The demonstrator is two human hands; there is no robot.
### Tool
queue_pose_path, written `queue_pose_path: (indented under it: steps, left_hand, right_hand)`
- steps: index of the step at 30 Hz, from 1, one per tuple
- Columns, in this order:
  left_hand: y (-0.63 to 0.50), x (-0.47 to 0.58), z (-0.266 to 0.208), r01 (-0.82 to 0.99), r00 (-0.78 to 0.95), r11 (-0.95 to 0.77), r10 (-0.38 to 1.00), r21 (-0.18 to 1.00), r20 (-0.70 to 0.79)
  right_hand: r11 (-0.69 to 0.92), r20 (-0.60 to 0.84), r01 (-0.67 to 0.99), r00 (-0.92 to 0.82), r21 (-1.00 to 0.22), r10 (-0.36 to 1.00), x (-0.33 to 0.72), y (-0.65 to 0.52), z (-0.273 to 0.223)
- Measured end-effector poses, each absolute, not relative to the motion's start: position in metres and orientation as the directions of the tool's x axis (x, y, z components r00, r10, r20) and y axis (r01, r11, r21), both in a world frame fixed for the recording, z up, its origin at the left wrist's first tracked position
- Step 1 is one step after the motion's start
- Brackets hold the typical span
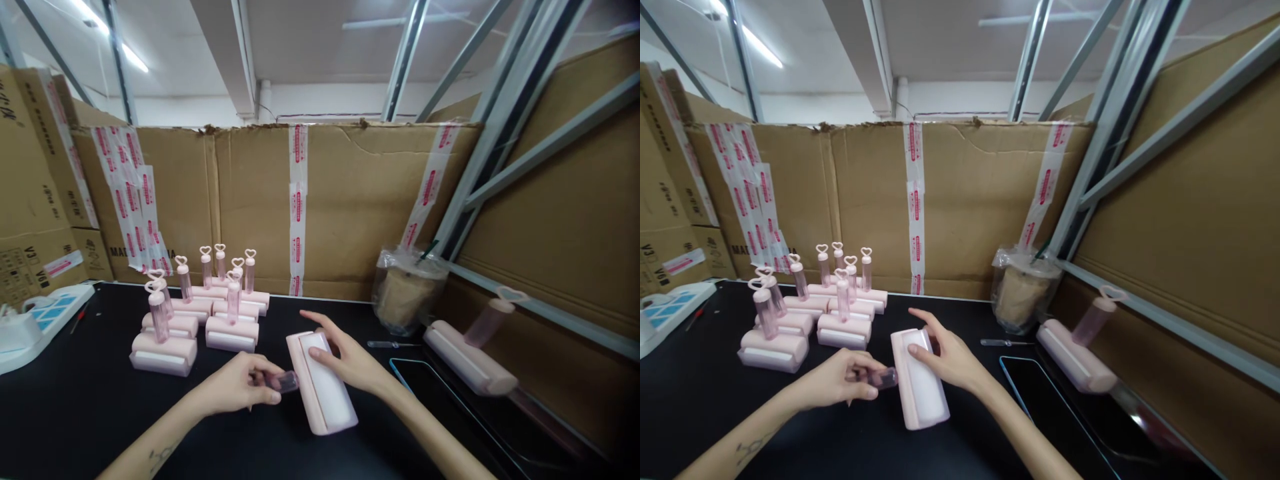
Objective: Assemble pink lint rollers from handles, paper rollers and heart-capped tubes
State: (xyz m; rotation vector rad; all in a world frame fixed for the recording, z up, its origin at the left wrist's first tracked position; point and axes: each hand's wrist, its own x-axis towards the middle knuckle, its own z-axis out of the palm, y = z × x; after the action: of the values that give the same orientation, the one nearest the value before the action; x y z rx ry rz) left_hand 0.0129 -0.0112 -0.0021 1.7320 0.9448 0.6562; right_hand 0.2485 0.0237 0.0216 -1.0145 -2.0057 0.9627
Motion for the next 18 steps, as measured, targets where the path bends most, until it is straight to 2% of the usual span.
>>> queue_pose_path:
  steps: [2,4,6,8,10,12,15,18]
  left_hand:
    - [-0.011,0.012,-0.002,0.185,0.607,0.0,0.787,0.983,-0.114]
    - [-0.01,0.009,0.004,0.031,0.696,0.189,0.701,0.981,-0.157]
    - [-0.01,0.006,0.013,-0.176,0.761,0.366,0.639,0.914,-0.109]
    - [-0.01,0.006,0.02,-0.379,0.745,0.432,0.667,0.819,-0.007]
    - [-0.011,0.01,0.019,-0.504,0.645,0.347,0.76,0.791,0.078]
    - [-0.012,0.015,0.012,-0.51,0.504,0.163,0.852,0.845,0.14]
    - [-0.01,0.022,0.001,-0.408,0.32,-0.07,0.923,0.91,0.215]
    - [0.0,0.024,-0.005,-0.377,0.223,-0.15,0.943,0.914,0.247]
  right_hand:
    - [0.367,0.171,0.353,-0.478,-0.861,0.861,0.252,0.024,0.023]
    - [0.21,0.062,0.305,-0.43,-0.929,0.9,0.253,0.025,0.023]
    - [0.041,-0.048,0.236,-0.359,-0.971,0.932,0.255,0.027,0.026]
    - [-0.06,-0.09,0.11,-0.288,-0.992,0.953,0.256,0.028,0.032]
    - [-0.045,-0.03,-0.07,-0.2,-0.997,0.979,0.257,0.029,0.038]
    - [0.058,0.086,-0.19,-0.139,-0.98,0.987,0.258,0.029,0.043]
    - [0.177,0.218,-0.191,-0.22,-0.966,0.951,0.259,0.027,0.043]
    - [0.222,0.256,-0.143,-0.301,-0.964,0.919,0.258,0.027,0.034]
